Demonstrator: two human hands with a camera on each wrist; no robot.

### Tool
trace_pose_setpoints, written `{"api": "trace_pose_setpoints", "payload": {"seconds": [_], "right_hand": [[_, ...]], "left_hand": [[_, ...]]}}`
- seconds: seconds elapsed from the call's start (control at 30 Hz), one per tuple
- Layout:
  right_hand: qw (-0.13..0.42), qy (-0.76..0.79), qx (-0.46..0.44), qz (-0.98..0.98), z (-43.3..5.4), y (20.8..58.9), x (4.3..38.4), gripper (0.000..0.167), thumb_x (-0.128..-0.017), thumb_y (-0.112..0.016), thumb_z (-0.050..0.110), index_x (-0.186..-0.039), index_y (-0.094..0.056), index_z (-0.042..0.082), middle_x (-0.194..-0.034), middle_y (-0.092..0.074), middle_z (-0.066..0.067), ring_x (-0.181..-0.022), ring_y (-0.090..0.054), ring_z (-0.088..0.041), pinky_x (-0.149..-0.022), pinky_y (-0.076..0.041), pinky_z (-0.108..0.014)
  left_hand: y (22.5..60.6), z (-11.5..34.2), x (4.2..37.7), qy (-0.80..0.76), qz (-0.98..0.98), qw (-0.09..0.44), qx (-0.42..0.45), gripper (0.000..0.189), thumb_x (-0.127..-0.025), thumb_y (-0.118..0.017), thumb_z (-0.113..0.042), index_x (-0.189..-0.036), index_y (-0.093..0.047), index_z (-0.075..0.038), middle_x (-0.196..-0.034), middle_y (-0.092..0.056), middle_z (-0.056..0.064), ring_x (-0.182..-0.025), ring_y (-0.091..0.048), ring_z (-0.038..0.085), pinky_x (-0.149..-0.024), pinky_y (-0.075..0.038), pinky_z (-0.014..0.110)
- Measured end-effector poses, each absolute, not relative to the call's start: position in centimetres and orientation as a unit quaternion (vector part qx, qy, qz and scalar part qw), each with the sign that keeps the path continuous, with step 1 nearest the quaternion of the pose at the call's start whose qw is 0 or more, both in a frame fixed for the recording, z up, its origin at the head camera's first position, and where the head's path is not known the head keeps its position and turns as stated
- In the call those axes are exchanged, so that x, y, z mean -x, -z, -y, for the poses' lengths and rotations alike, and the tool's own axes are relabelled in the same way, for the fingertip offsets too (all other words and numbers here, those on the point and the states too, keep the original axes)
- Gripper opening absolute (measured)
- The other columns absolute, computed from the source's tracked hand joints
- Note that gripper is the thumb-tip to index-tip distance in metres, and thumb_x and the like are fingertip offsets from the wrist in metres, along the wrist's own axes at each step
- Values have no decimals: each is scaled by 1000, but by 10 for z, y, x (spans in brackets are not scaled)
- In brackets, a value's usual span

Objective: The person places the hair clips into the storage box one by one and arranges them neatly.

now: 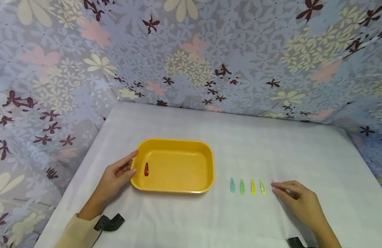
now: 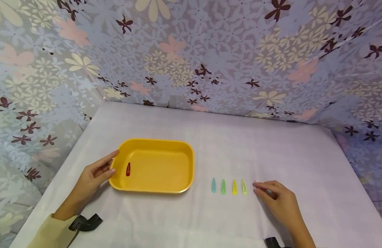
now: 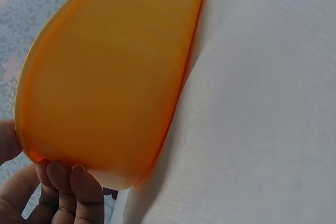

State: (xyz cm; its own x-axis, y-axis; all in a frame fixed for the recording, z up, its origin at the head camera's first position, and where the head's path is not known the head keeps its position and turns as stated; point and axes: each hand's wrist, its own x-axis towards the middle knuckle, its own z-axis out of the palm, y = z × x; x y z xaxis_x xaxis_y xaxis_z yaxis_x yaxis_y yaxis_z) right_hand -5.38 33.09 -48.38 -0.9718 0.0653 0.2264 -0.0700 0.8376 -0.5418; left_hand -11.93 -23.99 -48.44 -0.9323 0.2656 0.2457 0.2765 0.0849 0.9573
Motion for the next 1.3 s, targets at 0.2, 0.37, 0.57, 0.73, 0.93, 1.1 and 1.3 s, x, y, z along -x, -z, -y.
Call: {"api": "trace_pose_setpoints", "payload": {"seconds": [0.2,0.37,0.57,0.73,0.93,1.1,1.3], "right_hand": [[144,-258,3,955,-325,483,54,22,-83,-86,10,-104,-83,14,-95,-73,2,-62,-46,-5,-51,-36,-17],[138,-234,37,962,-318,481,54,19,-83,-86,12,-102,-83,13,-100,-76,-3,-68,-52,-3,-54,-41,-16],[116,-244,49,962,-318,480,52,18,-86,-84,18,-104,-83,14,-103,-77,-7,-64,-57,-3,-54,-45,-17],[109,-258,47,959,-320,478,51,19,-88,-83,21,-106,-82,15,-106,-77,-9,-60,-57,-3,-53,-45,-17],[115,-255,48,959,-317,478,51,18,-87,-83,18,-105,-82,13,-104,-77,-9,-56,-52,-5,-49,-42,-20],[127,-257,51,957,-316,481,53,18,-86,-84,16,-103,-83,13,-98,-78,-8,-57,-53,-5,-49,-41,-19],[106,-273,75,953,-315,482,54,21,-89,-82,21,-106,-82,11,-103,-77,-9,-59,-56,-6,-50,-43,-20]], "left_hand": [[483,240,120,651,734,11,194,54,-97,-61,9,-149,-46,7,-153,-44,26,-110,-56,10,-94,-51,18],[483,238,119,646,738,14,194,54,-97,-61,9,-148,-46,8,-151,-44,30,-108,-56,11,-94,-51,18],[485,236,117,650,736,8,190,54,-97,-61,8,-148,-45,9,-152,-41,31,-110,-56,11,-96,-51,19],[486,236,118,650,736,7,190,53,-98,-61,8,-149,-45,8,-152,-42,31,-108,-56,8,-96,-51,19],[485,237,117,650,735,5,192,54,-98,-61,8,-149,-45,9,-153,-41,31,-108,-55,8,-96,-51,19],[484,238,118,646,739,9,190,54,-98,-62,7,-149,-45,7,-152,-43,30,-107,-55,9,-96,-50,19],[483,238,118,644,741,12,190,54,-97,-62,8,-149,-45,8,-153,-42,30,-112,-57,10,-98,-50,20]]}}
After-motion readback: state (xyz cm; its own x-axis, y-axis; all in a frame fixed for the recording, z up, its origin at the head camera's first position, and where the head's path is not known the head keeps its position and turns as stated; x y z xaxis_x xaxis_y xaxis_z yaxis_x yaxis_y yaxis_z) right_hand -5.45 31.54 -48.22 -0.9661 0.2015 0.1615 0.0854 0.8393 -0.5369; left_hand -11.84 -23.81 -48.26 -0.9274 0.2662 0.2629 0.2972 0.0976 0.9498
